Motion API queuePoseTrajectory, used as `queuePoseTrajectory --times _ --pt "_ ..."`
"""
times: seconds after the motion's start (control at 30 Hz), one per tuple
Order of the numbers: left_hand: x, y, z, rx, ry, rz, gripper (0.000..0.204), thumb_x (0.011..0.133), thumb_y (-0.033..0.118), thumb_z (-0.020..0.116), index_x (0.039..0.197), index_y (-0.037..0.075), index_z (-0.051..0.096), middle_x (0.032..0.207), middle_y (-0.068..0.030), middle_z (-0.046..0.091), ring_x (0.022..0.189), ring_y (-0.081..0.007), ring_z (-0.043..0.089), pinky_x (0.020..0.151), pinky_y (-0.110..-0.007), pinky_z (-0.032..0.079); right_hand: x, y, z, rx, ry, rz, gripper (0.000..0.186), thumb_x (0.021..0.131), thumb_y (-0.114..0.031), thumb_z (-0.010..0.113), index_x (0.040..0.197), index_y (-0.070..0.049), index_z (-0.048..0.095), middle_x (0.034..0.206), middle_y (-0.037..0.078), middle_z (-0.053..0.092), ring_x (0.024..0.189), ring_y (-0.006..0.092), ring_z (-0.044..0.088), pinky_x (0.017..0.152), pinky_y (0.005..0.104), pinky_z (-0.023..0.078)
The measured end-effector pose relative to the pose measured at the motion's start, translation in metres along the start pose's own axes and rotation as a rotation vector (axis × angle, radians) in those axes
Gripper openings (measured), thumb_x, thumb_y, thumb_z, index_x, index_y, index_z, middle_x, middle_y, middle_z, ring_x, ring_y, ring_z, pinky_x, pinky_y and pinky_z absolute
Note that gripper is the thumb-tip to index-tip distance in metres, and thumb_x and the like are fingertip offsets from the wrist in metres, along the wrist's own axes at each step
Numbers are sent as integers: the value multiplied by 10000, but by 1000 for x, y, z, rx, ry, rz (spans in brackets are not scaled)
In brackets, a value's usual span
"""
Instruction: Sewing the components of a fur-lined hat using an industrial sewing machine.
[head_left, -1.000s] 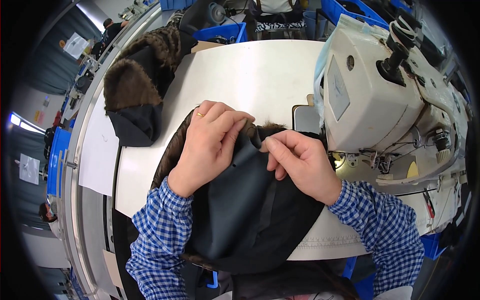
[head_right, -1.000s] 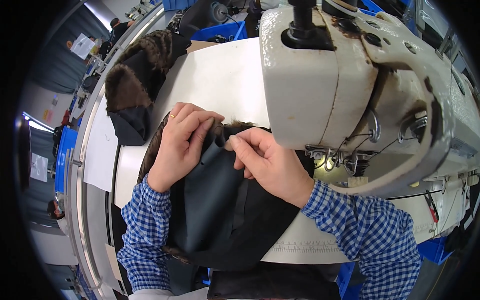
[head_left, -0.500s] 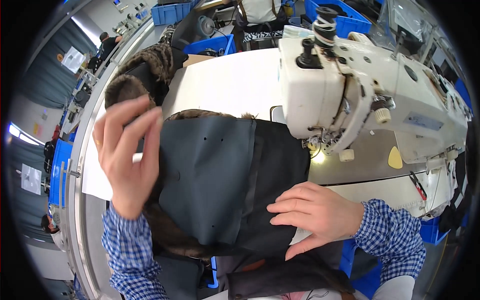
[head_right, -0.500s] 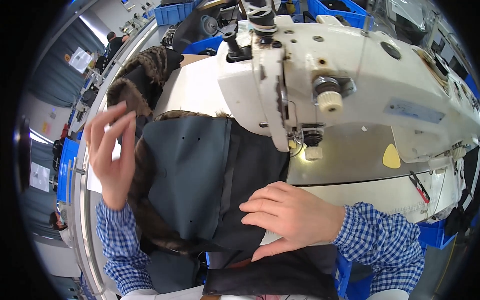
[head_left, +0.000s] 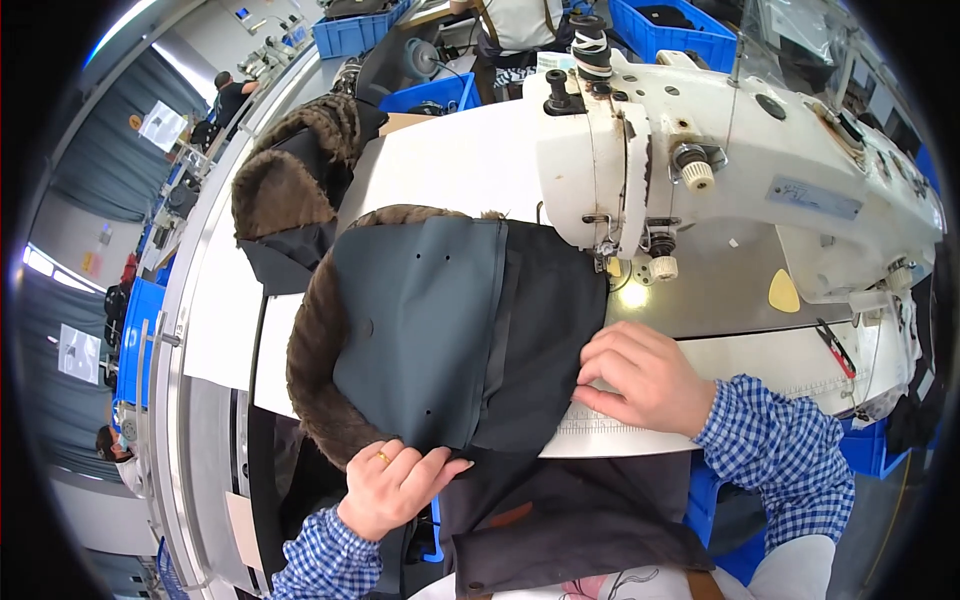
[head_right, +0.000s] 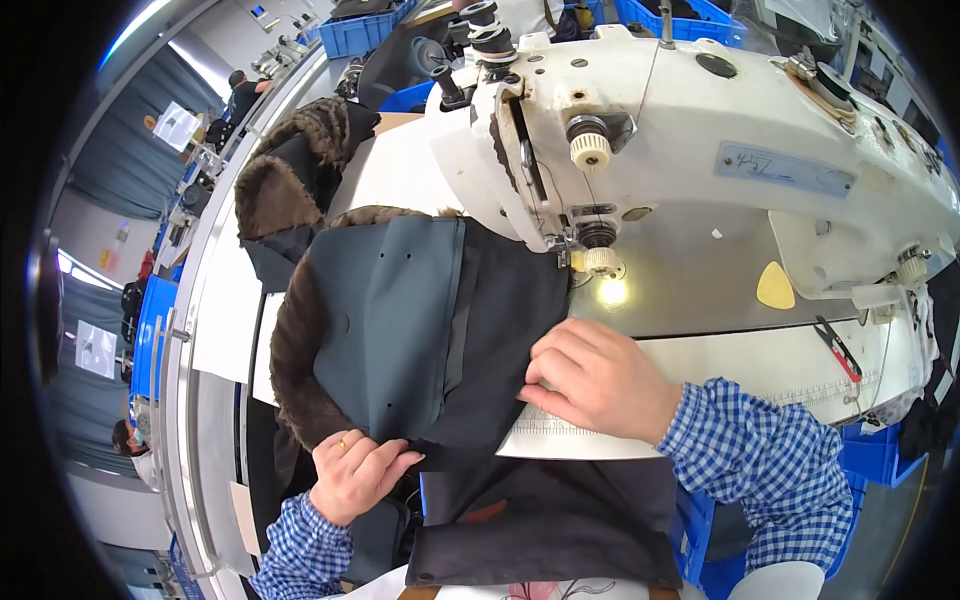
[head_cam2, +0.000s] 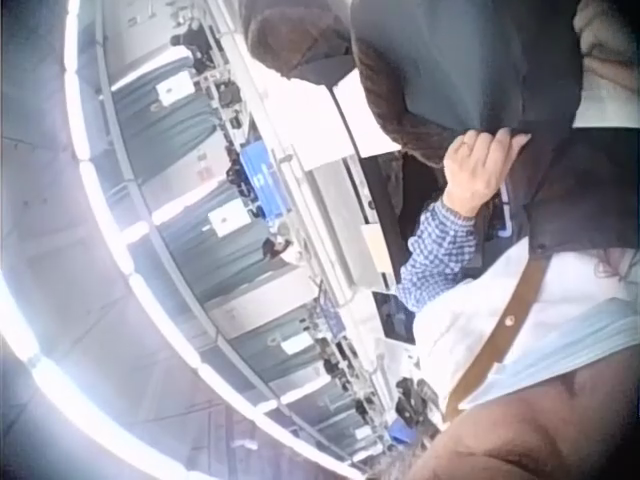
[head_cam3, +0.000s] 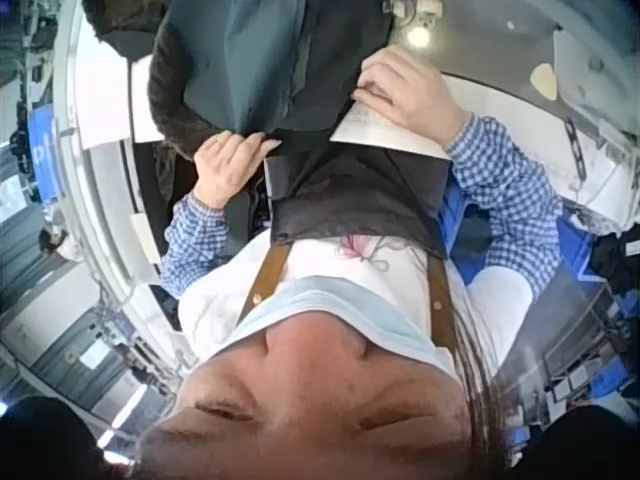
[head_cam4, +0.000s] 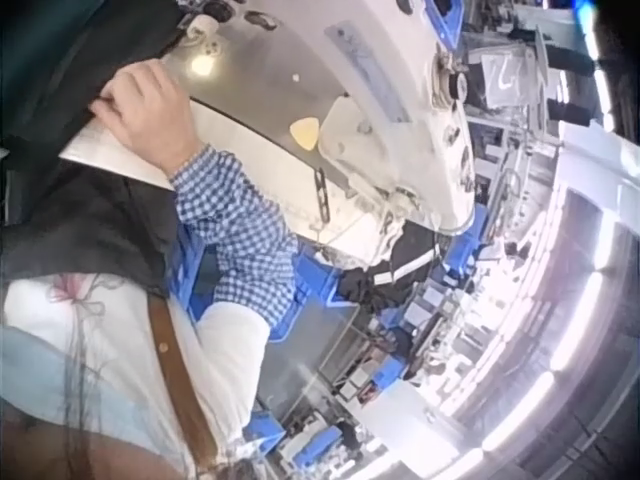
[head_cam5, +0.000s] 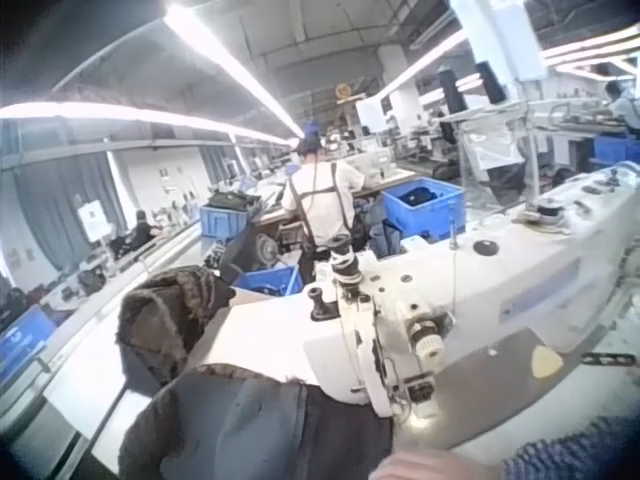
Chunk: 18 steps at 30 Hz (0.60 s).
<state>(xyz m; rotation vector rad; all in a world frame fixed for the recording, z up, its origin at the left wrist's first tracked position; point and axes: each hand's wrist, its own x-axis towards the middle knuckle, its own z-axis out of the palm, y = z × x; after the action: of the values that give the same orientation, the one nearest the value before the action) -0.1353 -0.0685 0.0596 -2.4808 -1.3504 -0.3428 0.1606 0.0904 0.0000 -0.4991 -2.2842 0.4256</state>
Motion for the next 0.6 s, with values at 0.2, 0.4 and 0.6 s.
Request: queuePoseTrajectory --times 0.2,0.4,0.6 --pt "21 -9 -7 4 64 180 446 781 407 888 654 159 540 578 43 328 482 -106 398 448 -232 338 16 -15 8 152 32 -216 317 846 -193 807 1103 -92 649 1107 40 679 1102 282 635 959 413 499" --pt "50 -19 -28 1 -10 395 513 774 424 874 644 159 454 581 36 312 483 -124 380 443 -256 300 26 -11 8 -31 -195 -243 295 813 -286 817 975 -82 677 944 61 649 1015 243 595 989 409 458" --pt "51 -34 -28 -149 -234 124 452 725 448 868 711 116 562 742 -28 512 740 -216 555 776 -363 479 27 -22 -19 -238 -559 -48 284 780 -315 812 868 -81 678 873 34 602 931 215 567 863 354 419"
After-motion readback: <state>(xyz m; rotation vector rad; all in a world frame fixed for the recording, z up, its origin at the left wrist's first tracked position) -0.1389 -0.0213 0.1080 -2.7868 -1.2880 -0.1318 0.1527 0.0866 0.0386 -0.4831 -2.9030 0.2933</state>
